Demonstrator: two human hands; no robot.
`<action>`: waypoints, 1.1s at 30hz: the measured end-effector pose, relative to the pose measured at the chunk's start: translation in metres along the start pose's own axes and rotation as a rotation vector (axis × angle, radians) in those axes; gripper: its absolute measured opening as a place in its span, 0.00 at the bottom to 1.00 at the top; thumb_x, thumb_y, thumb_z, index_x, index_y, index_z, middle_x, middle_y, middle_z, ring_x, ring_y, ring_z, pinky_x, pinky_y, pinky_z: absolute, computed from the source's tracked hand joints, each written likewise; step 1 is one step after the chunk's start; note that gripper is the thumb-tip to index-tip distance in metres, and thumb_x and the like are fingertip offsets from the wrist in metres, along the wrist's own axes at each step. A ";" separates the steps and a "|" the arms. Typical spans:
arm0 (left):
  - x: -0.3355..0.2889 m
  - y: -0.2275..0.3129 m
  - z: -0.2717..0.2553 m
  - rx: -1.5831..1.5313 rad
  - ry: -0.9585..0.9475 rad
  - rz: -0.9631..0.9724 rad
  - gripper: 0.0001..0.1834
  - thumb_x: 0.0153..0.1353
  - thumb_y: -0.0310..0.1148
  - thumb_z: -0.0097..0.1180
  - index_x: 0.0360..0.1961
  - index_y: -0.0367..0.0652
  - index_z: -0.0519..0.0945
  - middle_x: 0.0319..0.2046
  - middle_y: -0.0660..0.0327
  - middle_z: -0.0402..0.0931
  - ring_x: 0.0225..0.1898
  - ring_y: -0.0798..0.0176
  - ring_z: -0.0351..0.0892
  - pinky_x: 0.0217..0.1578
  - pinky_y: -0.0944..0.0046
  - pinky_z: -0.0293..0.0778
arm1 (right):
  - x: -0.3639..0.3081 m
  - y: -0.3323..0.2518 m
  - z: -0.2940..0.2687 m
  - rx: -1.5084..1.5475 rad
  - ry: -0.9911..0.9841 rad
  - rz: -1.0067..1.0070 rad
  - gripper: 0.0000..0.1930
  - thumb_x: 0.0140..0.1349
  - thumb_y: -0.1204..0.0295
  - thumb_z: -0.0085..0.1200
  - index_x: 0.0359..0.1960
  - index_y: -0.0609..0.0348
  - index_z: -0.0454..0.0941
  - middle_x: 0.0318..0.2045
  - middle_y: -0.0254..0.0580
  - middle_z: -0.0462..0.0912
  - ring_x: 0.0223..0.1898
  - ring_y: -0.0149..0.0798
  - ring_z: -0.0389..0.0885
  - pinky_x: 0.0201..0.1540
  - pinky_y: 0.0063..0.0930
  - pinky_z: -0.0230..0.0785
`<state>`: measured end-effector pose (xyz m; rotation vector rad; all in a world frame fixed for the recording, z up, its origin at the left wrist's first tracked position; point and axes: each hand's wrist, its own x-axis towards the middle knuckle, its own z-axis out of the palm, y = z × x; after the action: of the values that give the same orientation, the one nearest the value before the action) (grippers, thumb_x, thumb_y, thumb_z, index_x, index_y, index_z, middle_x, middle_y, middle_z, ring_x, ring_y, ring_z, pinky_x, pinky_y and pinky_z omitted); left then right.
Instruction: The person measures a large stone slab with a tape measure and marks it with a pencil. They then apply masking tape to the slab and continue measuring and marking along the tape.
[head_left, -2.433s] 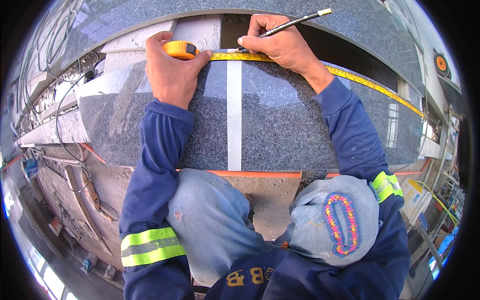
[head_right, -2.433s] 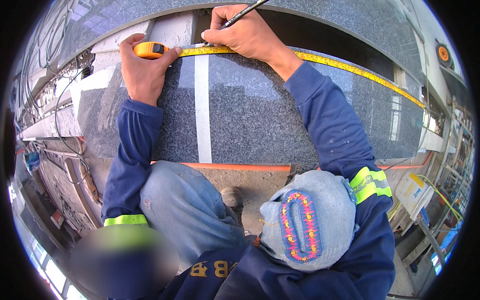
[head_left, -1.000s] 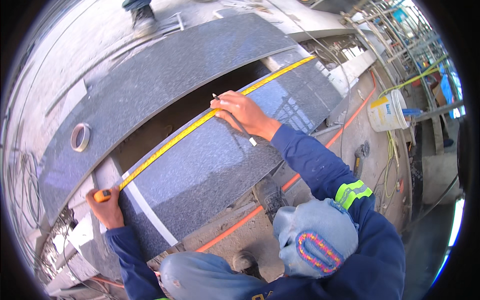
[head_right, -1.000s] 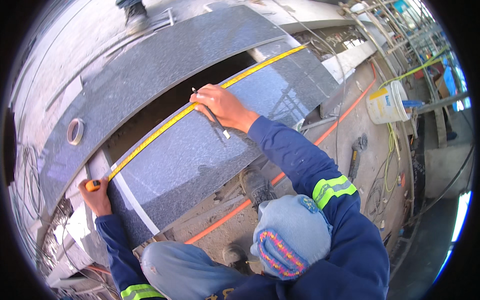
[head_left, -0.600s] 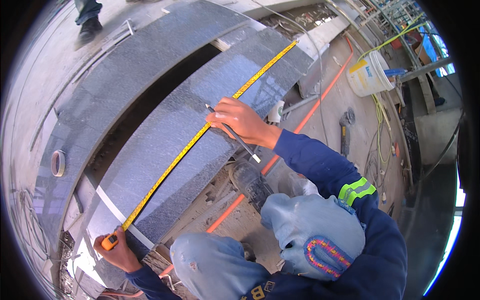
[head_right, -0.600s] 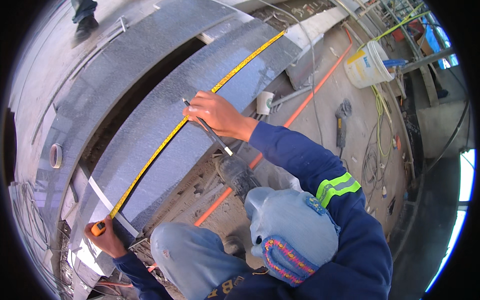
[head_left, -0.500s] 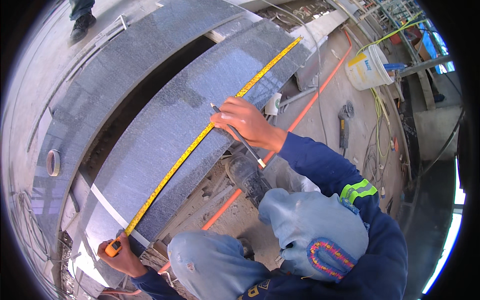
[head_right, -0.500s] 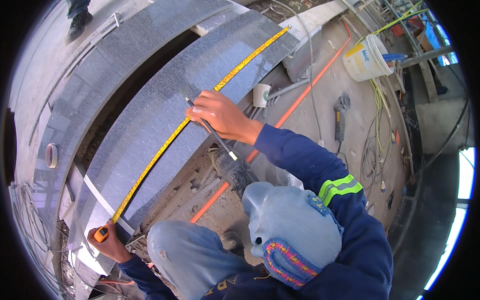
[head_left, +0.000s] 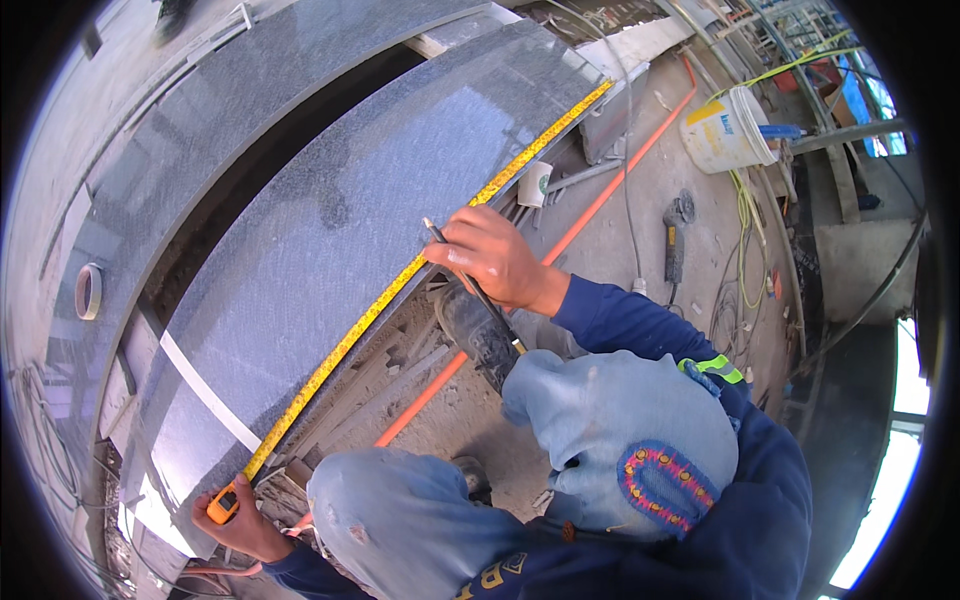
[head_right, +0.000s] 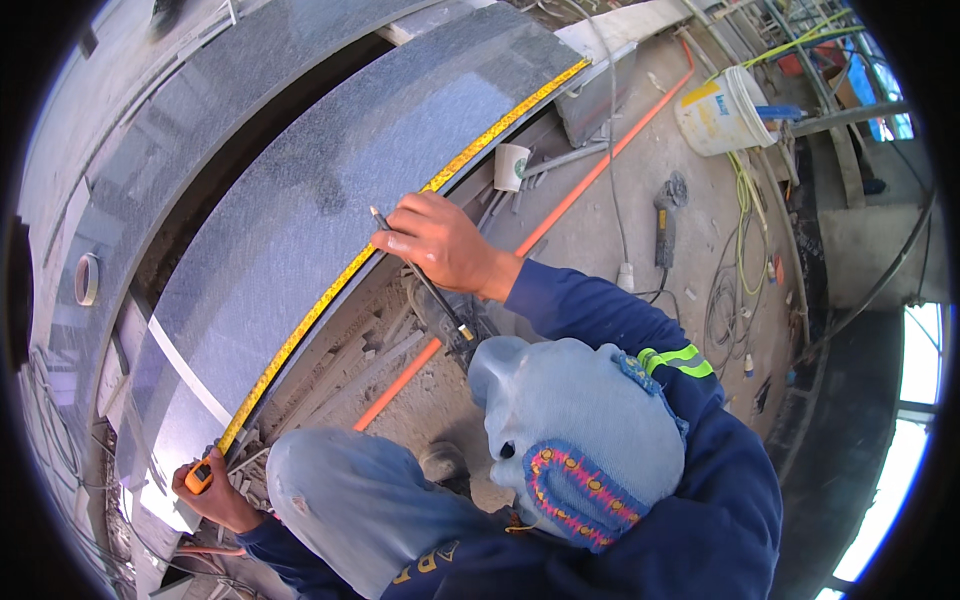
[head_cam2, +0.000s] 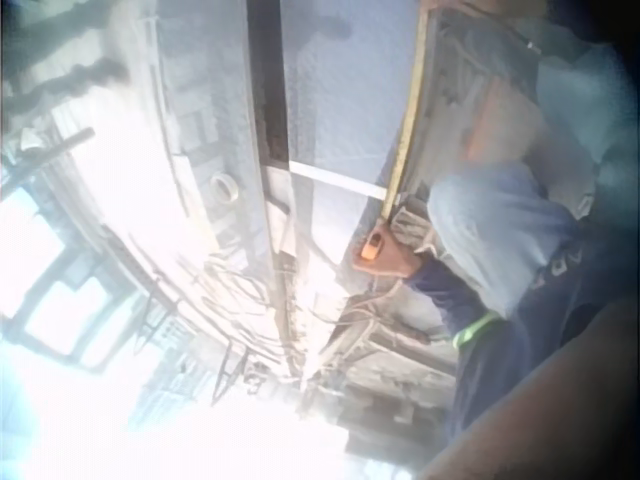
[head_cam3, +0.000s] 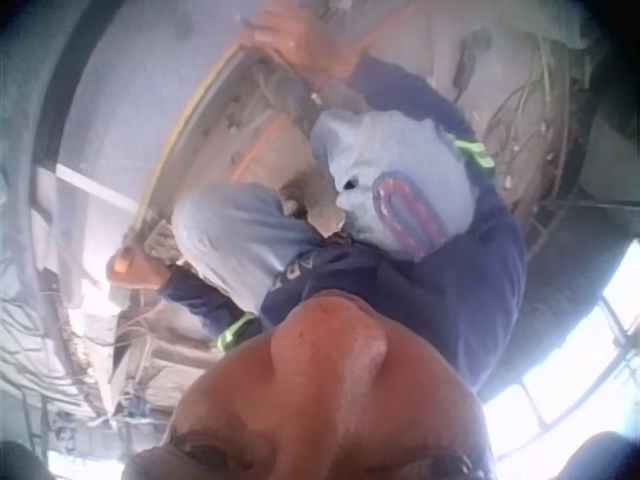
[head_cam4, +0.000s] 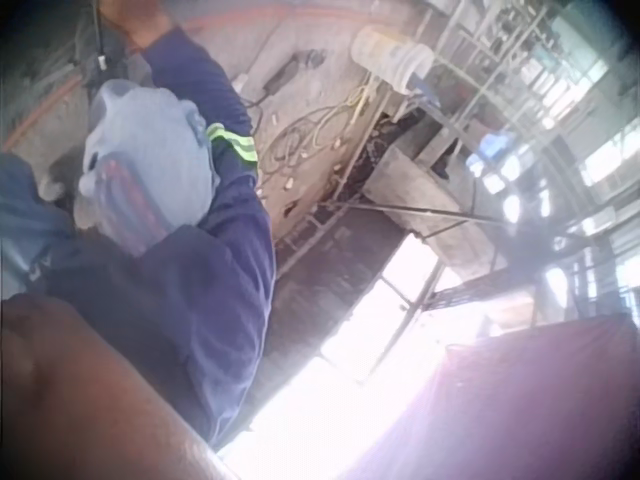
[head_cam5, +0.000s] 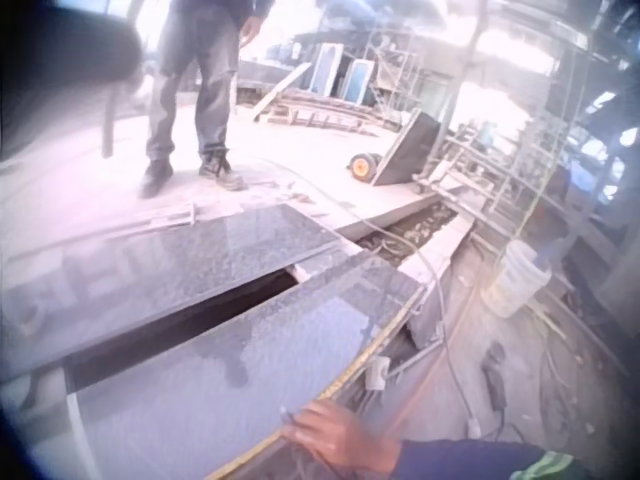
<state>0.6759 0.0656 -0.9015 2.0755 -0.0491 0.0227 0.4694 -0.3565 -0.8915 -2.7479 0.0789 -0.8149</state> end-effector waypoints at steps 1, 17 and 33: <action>0.001 -0.001 -0.002 -0.004 -0.003 0.001 0.25 0.55 0.19 0.69 0.48 0.38 0.66 0.42 0.59 0.68 0.41 0.65 0.74 0.40 0.70 0.80 | 0.000 -0.002 0.000 -0.017 0.004 0.001 0.09 0.53 0.76 0.62 0.36 0.56 0.82 0.28 0.37 0.75 0.35 0.41 0.76 0.35 0.35 0.68; -0.023 0.026 -0.019 0.316 0.070 0.179 0.33 0.41 0.34 0.82 0.44 0.38 0.73 0.40 0.58 0.71 0.40 0.60 0.73 0.43 0.60 0.74 | 0.014 -0.007 -0.043 -0.036 -0.093 -0.050 0.08 0.54 0.76 0.66 0.34 0.62 0.80 0.31 0.47 0.80 0.34 0.50 0.78 0.38 0.42 0.70; -0.047 0.053 -0.012 0.095 0.078 0.166 0.29 0.43 0.25 0.76 0.42 0.40 0.69 0.34 0.60 0.70 0.34 0.66 0.73 0.37 0.64 0.74 | 0.130 -0.156 0.020 0.970 -0.359 0.258 0.08 0.65 0.71 0.58 0.40 0.62 0.82 0.30 0.33 0.82 0.32 0.24 0.78 0.35 0.20 0.71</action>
<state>0.6264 0.0522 -0.8511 2.1589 -0.1753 0.2108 0.5857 -0.2183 -0.7957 -1.8563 -0.0314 -0.1762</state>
